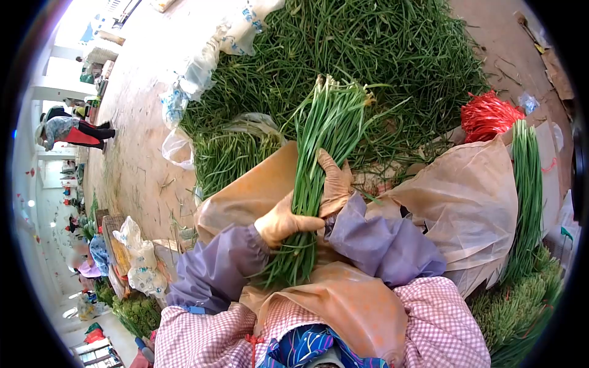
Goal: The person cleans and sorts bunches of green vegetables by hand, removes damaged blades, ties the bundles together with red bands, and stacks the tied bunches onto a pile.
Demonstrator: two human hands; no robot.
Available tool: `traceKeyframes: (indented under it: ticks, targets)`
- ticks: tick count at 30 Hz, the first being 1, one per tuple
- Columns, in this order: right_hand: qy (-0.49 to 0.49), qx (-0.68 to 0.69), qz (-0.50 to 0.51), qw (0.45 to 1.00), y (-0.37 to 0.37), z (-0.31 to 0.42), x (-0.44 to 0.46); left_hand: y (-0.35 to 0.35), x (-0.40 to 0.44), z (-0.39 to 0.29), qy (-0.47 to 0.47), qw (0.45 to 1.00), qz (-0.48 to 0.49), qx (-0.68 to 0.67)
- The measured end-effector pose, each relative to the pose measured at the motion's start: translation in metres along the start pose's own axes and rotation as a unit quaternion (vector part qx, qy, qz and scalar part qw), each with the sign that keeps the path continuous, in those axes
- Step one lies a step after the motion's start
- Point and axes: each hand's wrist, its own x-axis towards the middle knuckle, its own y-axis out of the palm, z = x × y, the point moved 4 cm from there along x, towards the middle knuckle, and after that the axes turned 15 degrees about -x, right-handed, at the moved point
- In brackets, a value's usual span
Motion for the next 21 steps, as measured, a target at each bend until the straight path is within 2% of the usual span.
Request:
traceKeyframes:
  ticks: [2, 5, 8, 9, 10, 11, 12, 13, 14, 15, 16, 17, 18, 19, 20, 21]
  targets:
    - [0.002, 0.02, 0.025, 0.999, 0.006, 0.0, -0.006, 0.001, -0.012, 0.012, -0.029, 0.996, -0.058, -0.059]
    - [-0.019, 0.042, 0.086, 0.995, 0.015, 0.002, -0.012, 0.0, -0.021, 0.002, -0.106, 0.986, -0.124, -0.041]
    - [0.049, 0.099, 0.262, 0.959, 0.026, 0.011, -0.026, -0.012, -0.036, -0.051, -0.007, 0.983, -0.178, 0.046]
    - [0.097, 0.057, 0.345, 0.932, 0.026, 0.01, -0.035, -0.012, -0.044, -0.082, 0.04, 0.979, -0.189, 0.059]
    - [0.103, 0.027, 0.386, 0.917, 0.027, -0.005, -0.038, -0.011, -0.05, -0.106, 0.088, 0.973, -0.199, 0.073]
    - [0.109, -0.003, 0.424, 0.899, 0.028, -0.03, -0.038, -0.026, -0.041, -0.106, 0.236, 0.92, -0.207, 0.234]
    - [0.116, -0.032, 0.459, 0.88, 0.033, -0.048, -0.042, -0.02, -0.036, -0.092, 0.09, 0.933, -0.231, 0.261]
    - [0.165, 0.007, 0.453, 0.876, 0.047, -0.021, -0.072, -0.019, -0.035, -0.086, 0.147, 0.904, -0.198, 0.349]
    - [0.162, 0.033, 0.456, 0.875, 0.056, -0.024, -0.068, -0.019, -0.031, -0.083, 0.204, 0.862, -0.16, 0.435]
    - [0.156, 0.063, 0.455, 0.874, 0.069, -0.025, -0.055, -0.03, -0.033, -0.106, 0.179, 0.848, -0.25, 0.431]
    - [0.157, 0.092, 0.449, 0.875, 0.075, -0.021, -0.052, -0.022, -0.042, -0.122, 0.17, 0.953, -0.238, 0.079]
    - [0.252, 0.201, 0.479, 0.817, 0.078, -0.015, -0.058, -0.03, -0.043, -0.119, 0.165, 0.919, -0.263, 0.241]
    - [0.22, 0.222, 0.427, 0.849, 0.08, -0.024, -0.043, -0.035, -0.043, -0.116, 0.161, 0.859, -0.28, 0.397]
    - [0.189, 0.241, 0.373, 0.876, 0.089, -0.027, -0.035, -0.027, -0.048, -0.104, 0.158, 0.853, -0.259, 0.425]
    - [0.217, 0.285, 0.335, 0.872, 0.086, -0.026, -0.029, -0.021, -0.052, -0.094, 0.154, 0.845, -0.238, 0.453]
    - [0.24, 0.328, 0.295, 0.865, 0.091, -0.007, -0.034, -0.028, -0.06, -0.101, 0.217, 0.857, -0.216, 0.415]
